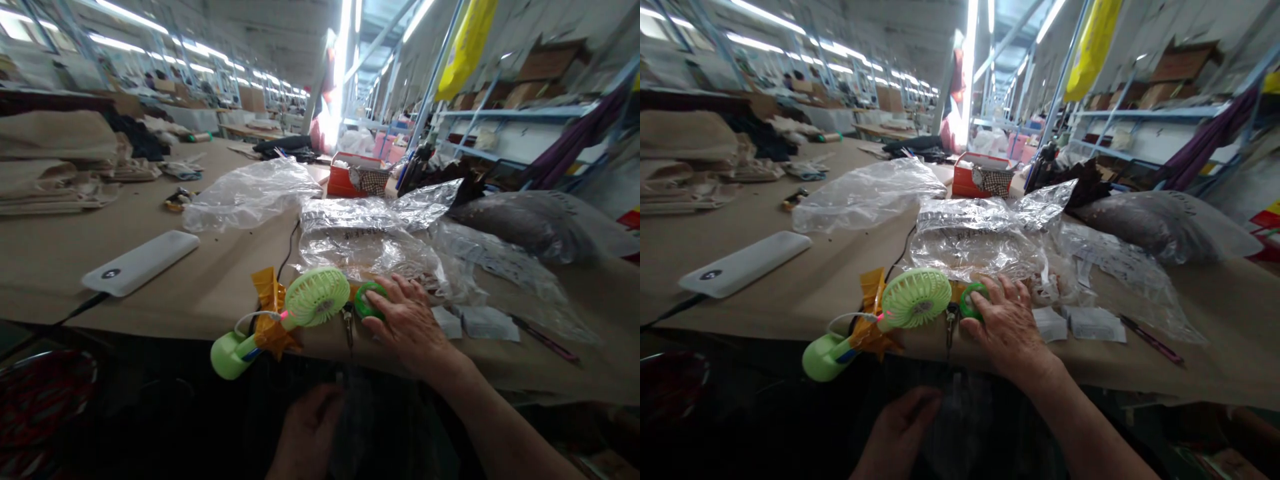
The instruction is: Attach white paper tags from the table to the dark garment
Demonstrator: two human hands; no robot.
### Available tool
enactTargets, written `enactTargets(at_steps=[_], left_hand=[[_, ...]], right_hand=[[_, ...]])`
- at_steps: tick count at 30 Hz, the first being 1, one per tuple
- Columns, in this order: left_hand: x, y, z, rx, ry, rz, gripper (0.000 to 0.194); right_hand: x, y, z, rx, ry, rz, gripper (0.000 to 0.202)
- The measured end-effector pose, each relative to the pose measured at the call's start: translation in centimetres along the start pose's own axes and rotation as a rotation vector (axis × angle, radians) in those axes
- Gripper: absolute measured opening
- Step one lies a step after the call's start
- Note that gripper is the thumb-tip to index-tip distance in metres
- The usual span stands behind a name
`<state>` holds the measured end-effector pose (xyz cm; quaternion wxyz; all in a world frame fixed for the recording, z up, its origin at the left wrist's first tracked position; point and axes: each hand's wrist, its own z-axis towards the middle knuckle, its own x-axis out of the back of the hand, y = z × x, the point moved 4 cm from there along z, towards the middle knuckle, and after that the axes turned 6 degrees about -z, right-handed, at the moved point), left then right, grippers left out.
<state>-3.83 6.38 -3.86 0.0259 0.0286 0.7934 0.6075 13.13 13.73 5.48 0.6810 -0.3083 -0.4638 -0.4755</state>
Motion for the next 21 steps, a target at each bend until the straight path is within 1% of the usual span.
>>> enactTargets(at_steps=[1,3,5,6,7,9,11,12,15,18,21], left_hand=[[0.0,0.0,0.0,0.007,0.001,-0.006,0.017],[0.0,-0.1,-0.1,0.025,0.0,-0.016,0.016],[-0.1,-0.3,-0.1,0.049,-0.002,-0.015,0.016],[-0.1,-0.4,-0.1,0.056,-0.004,-0.004,0.016],[-0.2,-0.6,0.0,0.06,-0.006,0.013,0.017],[-0.4,-1.2,0.0,0.064,-0.016,0.052,0.019],[-0.6,-1.8,0.1,0.062,-0.02,0.085,0.021],[-0.8,-2.2,0.2,0.06,-0.023,0.095,0.021],[-1.2,-2.8,0.2,0.046,-0.028,0.095,0.023],[-1.7,-3.0,0.1,0.04,-0.042,0.073,0.023],[-1.9,-2.8,0.0,0.052,-0.052,0.07,0.022]], right_hand=[[0.2,0.2,-0.3,-0.006,0.044,0.033,0.035],[1.1,0.9,-1.1,-0.022,0.174,0.131,0.033],[1.8,1.9,-2.2,-0.051,0.292,0.252,0.02],[2.0,2.2,-2.7,-0.065,0.317,0.3,0.012],[2.1,2.5,-3.3,-0.081,0.317,0.331,0.01],[1.8,2.7,-4.5,-0.091,0.281,0.323,0.014],[1.3,2.4,-5.6,-0.083,0.263,0.238,0.008],[1.1,2.2,-6.2,-0.082,0.267,0.184,0.009],[0.2,1.5,-7.4,-0.112,0.282,0.05,0.02],[-0.5,1.0,-7.6,-0.161,0.275,0.006,0.023],[-0.7,0.8,-7.1,-0.2,0.286,0.003,0.02]])
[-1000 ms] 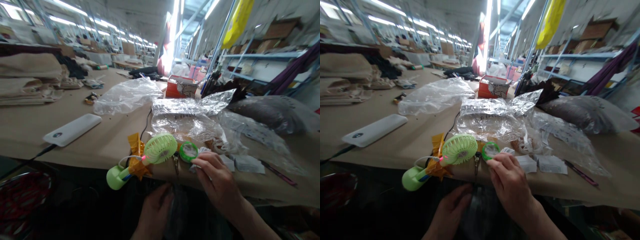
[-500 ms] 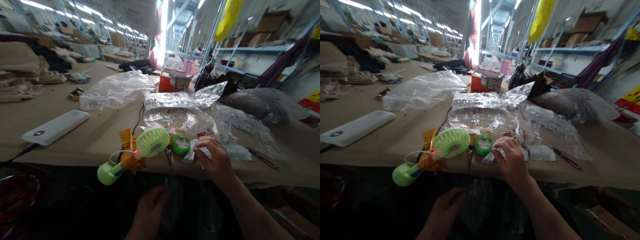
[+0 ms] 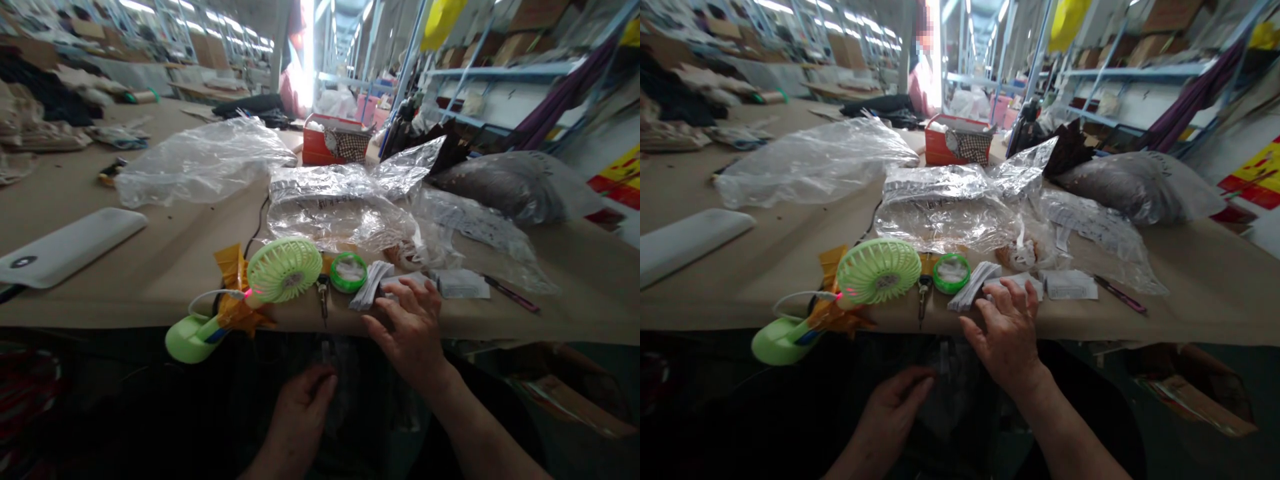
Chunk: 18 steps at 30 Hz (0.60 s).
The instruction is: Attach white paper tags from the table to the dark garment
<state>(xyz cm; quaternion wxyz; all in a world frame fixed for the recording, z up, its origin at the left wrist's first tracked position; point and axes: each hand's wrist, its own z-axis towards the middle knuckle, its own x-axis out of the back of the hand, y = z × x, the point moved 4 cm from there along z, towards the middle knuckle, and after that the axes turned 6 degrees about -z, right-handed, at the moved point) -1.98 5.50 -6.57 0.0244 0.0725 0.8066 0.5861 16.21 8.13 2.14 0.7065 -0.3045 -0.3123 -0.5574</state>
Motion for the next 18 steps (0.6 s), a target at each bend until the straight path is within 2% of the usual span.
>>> enactTargets(at_steps=[7,13,18], left_hand=[[-0.2,0.2,-0.2,0.009,-0.012,0.016,0.02],[-0.1,-0.7,-0.3,-0.008,-0.012,0.04,0.019],[-0.3,-0.3,-0.2,-0.011,-0.025,0.032,0.02]], right_hand=[[-0.3,0.0,0.3,-0.005,0.036,0.028,0.007],[-0.3,0.0,-0.1,-0.007,0.065,0.076,0.009],[0.0,-0.2,-0.2,-0.012,0.094,0.116,0.012]])
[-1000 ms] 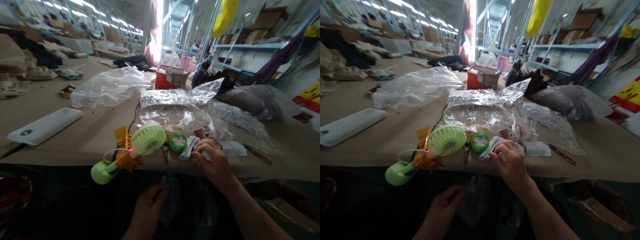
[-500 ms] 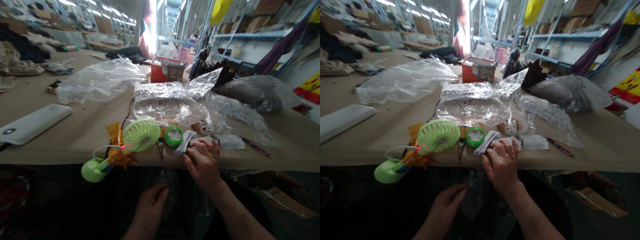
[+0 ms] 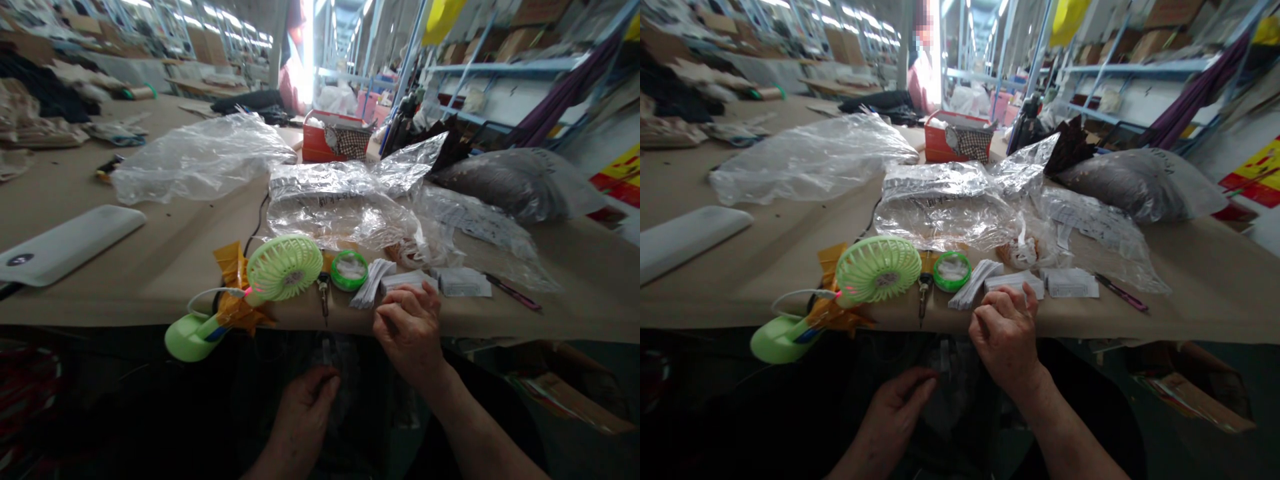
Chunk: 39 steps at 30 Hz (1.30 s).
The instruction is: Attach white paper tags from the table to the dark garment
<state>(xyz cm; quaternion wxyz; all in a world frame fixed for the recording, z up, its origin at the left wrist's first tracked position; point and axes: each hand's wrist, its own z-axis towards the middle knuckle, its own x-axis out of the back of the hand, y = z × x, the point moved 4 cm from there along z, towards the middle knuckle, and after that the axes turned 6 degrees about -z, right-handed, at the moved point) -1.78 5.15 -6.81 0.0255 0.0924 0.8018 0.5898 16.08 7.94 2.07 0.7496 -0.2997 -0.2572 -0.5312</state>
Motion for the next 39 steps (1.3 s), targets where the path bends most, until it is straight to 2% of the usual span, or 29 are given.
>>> enactTargets(at_steps=[5,8,10,13,21,27,32,35,39], left_hand=[[-1.0,1.8,0.2,-0.031,-0.05,-0.018,0.019],[-1.5,3.1,0.4,-0.102,-0.075,-0.005,0.017],[-1.8,3.6,0.5,-0.131,-0.095,0.011,0.018],[-2.1,3.3,0.6,-0.124,-0.119,0.028,0.019],[-1.6,1.4,0.2,-0.036,-0.092,-0.007,0.018],[-1.7,1.6,0.2,-0.013,-0.094,-0.031,0.017],[-2.0,2.8,0.3,-0.047,-0.109,-0.049,0.016],[-2.4,4.1,0.8,-0.051,-0.125,-0.137,0.015],[-3.7,5.8,1.4,0.059,-0.197,-0.45,0.02]], right_hand=[[0.5,-0.2,0.0,-0.002,-0.03,0.059,0.01],[0.5,0.0,-0.1,-0.015,-0.027,0.019,0.007],[0.3,0.1,0.0,-0.024,-0.017,-0.033,0.013],[-0.1,0.2,0.2,-0.037,-0.023,-0.091,0.018],[-0.4,-0.2,0.3,-0.011,-0.061,-0.08,0.01],[0.0,0.0,0.0,-0.02,-0.029,-0.04,0.011],[0.5,-0.1,-0.2,0.004,0.006,0.005,0.011],[0.9,-0.5,-0.5,0.043,0.001,0.056,0.01],[1.7,-1.3,-1.4,0.119,-0.038,0.124,0.01]])
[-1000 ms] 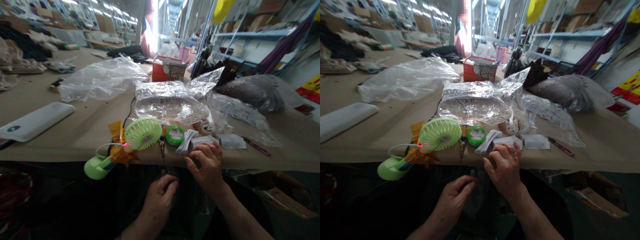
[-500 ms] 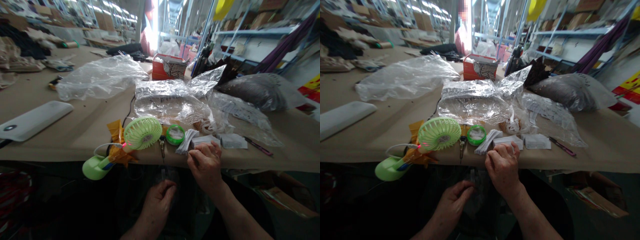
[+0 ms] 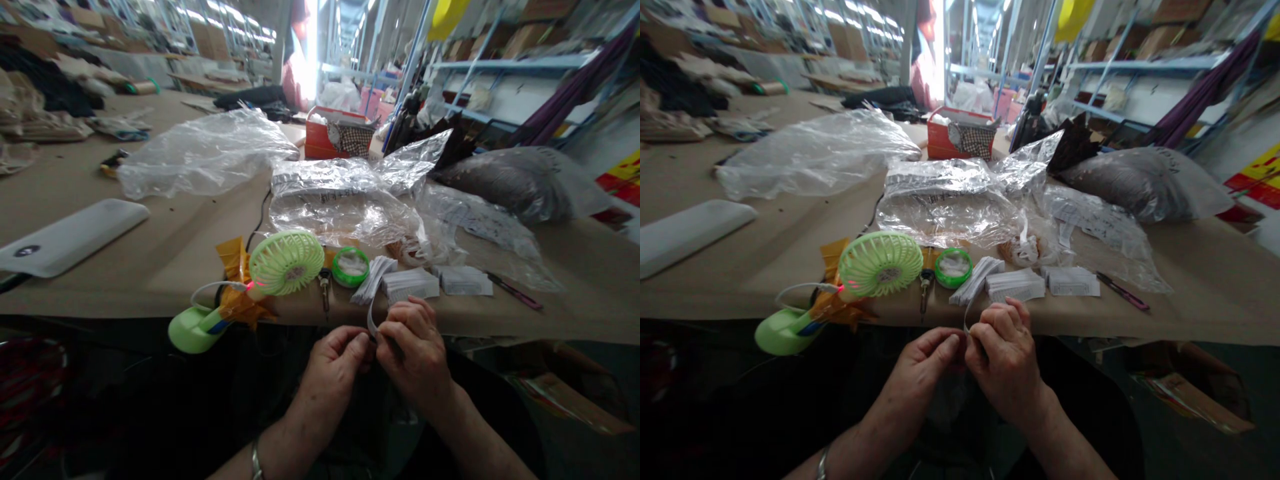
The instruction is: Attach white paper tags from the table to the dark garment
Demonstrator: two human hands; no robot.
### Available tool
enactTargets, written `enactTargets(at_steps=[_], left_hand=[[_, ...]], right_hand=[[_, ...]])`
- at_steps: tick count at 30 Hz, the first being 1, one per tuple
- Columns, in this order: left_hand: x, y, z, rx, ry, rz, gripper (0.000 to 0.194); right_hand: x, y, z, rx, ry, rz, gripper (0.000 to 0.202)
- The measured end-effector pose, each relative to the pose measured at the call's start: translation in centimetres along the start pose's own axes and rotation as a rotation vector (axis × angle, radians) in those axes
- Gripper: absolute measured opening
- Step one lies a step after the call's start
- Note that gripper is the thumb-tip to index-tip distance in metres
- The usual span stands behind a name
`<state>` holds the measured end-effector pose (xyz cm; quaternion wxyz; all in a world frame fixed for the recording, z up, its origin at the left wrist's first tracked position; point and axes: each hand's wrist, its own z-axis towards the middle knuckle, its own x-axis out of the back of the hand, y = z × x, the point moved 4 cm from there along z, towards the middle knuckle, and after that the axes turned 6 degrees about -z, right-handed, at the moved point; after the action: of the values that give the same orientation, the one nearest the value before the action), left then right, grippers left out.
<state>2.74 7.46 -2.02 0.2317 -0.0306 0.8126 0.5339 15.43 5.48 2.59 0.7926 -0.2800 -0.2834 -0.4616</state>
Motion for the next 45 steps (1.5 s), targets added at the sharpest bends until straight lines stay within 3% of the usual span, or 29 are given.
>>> enactTargets(at_steps=[5,9,12,16,19,24,30,34,40,45], left_hand=[[-1.4,-0.1,0.2,0.13,-0.05,-0.253,0.029],[-1.0,-0.8,0.1,0.183,0.04,-0.301,0.023],[-0.9,-1.2,0.0,0.228,0.047,-0.266,0.023],[-0.8,-1.7,-0.3,0.306,0.027,-0.188,0.026],[-0.7,-2.1,-0.5,0.315,0.017,-0.188,0.027],[-0.5,-2.8,-0.4,0.325,0.073,-0.181,0.021],[-0.6,-2.6,-0.4,0.371,0.103,-0.222,0.02],[-1.2,-2.1,-0.8,0.418,0.099,-0.255,0.016],[-2.0,-1.9,-0.9,0.377,0.0,-0.48,0.006],[-2.0,-2.0,-1.0,0.359,0.005,-0.586,0.006]], right_hand=[[0.6,-2.3,-1.5,0.099,-0.127,0.109,0.014],[1.0,-3.3,-2.6,0.169,-0.161,0.15,0.015],[1.5,-1.4,-2.6,0.153,-0.144,0.103,0.017],[2.0,3.8,-2.0,-0.001,-0.055,-0.124,0.025],[1.4,6.1,-2.0,-0.014,-0.073,-0.25,0.024],[0.5,6.6,-2.8,-0.013,-0.025,-0.25,0.018],[0.9,7.2,-2.7,-0.063,0.027,-0.147,0.011],[2.1,5.6,-2.8,-0.044,0.097,0.021,0.014],[1.7,-0.4,-3.6,0.233,-0.108,0.244,0.011],[0.6,-1.1,-4.5,0.255,-0.152,0.227,0.015]])
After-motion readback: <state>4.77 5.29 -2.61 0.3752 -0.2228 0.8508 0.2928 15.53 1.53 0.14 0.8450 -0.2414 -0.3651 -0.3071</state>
